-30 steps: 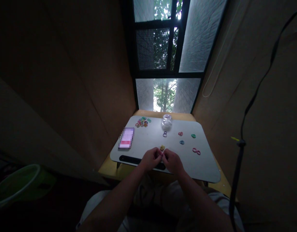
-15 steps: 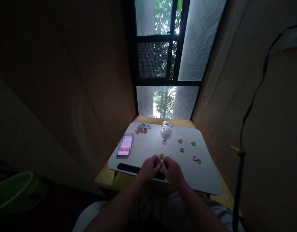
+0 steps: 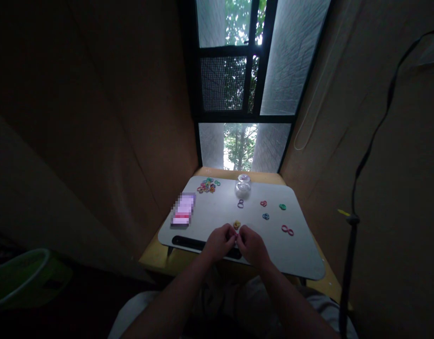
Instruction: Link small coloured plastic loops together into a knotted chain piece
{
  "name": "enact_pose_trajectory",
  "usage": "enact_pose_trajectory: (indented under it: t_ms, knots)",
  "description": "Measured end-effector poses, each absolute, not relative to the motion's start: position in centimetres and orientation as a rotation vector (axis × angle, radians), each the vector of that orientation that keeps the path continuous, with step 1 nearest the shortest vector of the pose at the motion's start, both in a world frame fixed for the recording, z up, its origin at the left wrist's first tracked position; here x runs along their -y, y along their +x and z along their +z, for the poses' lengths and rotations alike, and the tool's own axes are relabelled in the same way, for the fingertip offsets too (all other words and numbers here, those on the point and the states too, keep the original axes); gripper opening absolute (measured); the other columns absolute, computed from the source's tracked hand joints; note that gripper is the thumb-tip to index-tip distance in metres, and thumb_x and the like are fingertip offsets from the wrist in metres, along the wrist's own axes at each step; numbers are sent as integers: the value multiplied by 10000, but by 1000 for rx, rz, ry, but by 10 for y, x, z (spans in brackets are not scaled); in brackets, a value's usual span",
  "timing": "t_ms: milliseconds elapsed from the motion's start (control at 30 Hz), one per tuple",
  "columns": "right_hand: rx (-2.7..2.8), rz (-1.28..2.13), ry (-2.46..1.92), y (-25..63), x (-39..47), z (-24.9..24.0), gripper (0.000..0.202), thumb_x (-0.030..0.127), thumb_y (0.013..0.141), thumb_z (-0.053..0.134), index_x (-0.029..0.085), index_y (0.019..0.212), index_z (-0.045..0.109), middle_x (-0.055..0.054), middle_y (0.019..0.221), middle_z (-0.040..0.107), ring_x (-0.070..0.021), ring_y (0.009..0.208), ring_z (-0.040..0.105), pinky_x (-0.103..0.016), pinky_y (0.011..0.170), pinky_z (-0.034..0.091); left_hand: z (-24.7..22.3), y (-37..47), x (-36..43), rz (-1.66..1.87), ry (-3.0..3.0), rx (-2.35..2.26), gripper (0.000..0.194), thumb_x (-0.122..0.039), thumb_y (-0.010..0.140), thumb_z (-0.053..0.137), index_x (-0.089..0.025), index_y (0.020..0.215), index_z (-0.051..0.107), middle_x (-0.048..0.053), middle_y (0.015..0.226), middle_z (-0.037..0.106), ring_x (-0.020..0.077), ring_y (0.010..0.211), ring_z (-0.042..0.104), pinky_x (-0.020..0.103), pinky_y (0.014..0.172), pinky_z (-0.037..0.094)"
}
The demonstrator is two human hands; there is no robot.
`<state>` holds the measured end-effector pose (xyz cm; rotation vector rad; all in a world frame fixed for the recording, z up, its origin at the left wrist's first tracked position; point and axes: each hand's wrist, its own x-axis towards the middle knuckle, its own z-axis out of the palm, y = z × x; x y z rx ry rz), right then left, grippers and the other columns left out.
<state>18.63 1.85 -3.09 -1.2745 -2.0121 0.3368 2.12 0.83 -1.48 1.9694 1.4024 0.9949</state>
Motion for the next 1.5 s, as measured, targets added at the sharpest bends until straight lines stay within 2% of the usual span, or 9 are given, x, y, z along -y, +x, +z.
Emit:
enact_pose_trajectory:
  t_ms: [367, 800, 1000, 1500]
  knots:
    - [2031, 292, -1296, 186, -18, -30, 77, 213, 828, 454, 215, 782, 516, 8, 674, 568, -152, 609, 527, -252, 593, 365, -14, 21, -7, 1004, 1989, -1392, 57, -252, 821, 580, -200, 802, 592, -18, 729, 645, 125, 642, 554, 228, 593, 374]
    - [2004, 343, -1261, 186, -18, -29, 177, 316, 914, 460, 217, 784, 528, 1, 700, 597, -145, 610, 521, -252, 591, 378, -15, 22, -9, 1101, 1928, -1406, 107, -257, 870, 520, -192, 862, 604, 5, 786, 640, 145, 716, 564, 245, 649, 407]
    - [2013, 375, -1250, 186, -18, -30, 166, 311, 920, 453, 223, 805, 532, -4, 708, 609, -154, 630, 546, -256, 605, 402, -15, 21, -9, 1065, 1935, -1405, 155, -264, 886, 501, -197, 901, 640, 15, 837, 677, 157, 774, 593, 255, 702, 438]
    - [2035, 336, -1251, 186, -19, -30, 223, 327, 925, 452, 214, 763, 556, -8, 699, 612, -152, 631, 549, -253, 608, 395, -16, 22, -8, 1066, 1949, -1377, 171, -264, 882, 531, -211, 955, 676, 16, 857, 701, 161, 771, 616, 252, 701, 446]
